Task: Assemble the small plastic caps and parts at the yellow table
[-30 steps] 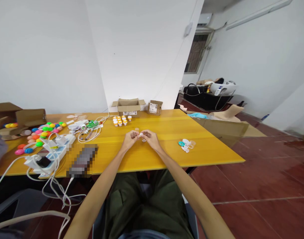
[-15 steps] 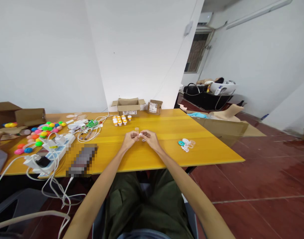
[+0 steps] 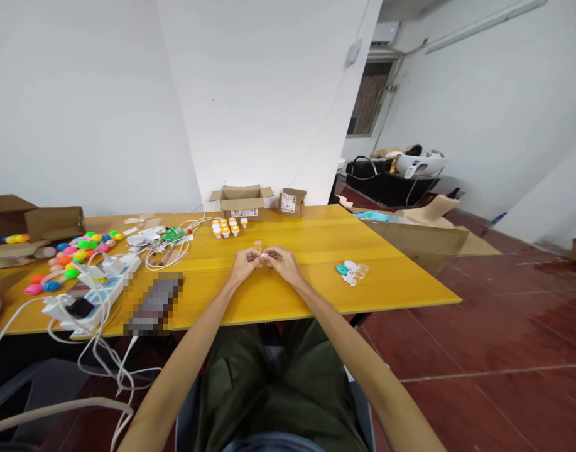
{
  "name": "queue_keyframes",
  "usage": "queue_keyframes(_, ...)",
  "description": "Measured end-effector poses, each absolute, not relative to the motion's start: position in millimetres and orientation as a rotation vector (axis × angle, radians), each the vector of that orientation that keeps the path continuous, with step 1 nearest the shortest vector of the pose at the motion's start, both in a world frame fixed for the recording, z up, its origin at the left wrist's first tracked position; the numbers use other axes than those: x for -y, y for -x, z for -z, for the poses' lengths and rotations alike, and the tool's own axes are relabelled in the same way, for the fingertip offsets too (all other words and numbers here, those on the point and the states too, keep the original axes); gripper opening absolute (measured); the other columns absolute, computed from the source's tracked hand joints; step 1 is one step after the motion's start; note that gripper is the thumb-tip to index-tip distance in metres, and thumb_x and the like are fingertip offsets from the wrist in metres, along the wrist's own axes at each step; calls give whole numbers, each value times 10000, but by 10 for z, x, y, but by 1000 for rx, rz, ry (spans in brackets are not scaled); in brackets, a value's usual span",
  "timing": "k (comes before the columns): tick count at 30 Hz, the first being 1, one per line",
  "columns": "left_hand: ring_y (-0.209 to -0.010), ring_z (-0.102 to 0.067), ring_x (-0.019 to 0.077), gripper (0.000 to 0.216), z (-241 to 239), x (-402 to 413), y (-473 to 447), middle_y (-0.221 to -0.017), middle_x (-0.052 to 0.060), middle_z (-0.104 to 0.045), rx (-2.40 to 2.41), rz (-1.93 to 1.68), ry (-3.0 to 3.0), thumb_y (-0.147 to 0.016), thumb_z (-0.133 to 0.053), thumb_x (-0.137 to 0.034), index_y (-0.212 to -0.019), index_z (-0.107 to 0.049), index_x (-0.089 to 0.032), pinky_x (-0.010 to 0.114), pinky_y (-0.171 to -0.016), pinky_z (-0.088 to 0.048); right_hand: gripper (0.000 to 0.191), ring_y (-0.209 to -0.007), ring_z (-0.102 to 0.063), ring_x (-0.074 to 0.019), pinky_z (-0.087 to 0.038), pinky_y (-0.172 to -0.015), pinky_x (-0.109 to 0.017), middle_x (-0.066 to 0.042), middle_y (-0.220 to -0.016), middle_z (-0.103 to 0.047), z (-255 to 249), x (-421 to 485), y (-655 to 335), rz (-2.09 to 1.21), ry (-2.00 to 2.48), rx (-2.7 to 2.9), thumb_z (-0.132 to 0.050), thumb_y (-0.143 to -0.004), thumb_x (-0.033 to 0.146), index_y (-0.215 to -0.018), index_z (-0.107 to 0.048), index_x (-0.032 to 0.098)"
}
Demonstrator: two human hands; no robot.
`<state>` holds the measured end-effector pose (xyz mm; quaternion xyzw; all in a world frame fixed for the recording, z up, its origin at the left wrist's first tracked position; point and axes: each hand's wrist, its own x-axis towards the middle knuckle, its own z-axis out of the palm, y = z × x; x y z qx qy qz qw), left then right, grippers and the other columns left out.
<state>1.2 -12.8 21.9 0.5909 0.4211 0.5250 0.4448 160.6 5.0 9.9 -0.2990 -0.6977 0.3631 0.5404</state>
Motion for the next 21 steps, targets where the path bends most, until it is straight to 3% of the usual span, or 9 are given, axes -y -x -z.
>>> queue_keyframes(6, -560, -633, 134, 253, -252, 145, -20, -621, 3, -677, -1051, -1314, -1457, -613, -829, -329, -647, -634, -171, 274, -603, -557, 193, -782, -708, -208, -588, -742, -342, -40, -841, -746, -108, -47, -1602, -880, 703, 1642, -696, -769, 412, -832, -719, 230)
queue_keyframes(21, -556, -620, 134, 248, -283, 175, -28, -598, -7, -655, -1041, -1308, -1453, -628, -810, -351, -648, -630, -182, 273, -603, -543, 243, -691, -675, -177, -565, -603, -284, -24, -779, -730, -102, -47, -1608, -963, 724, 1633, -699, -755, 451, -847, -694, 227)
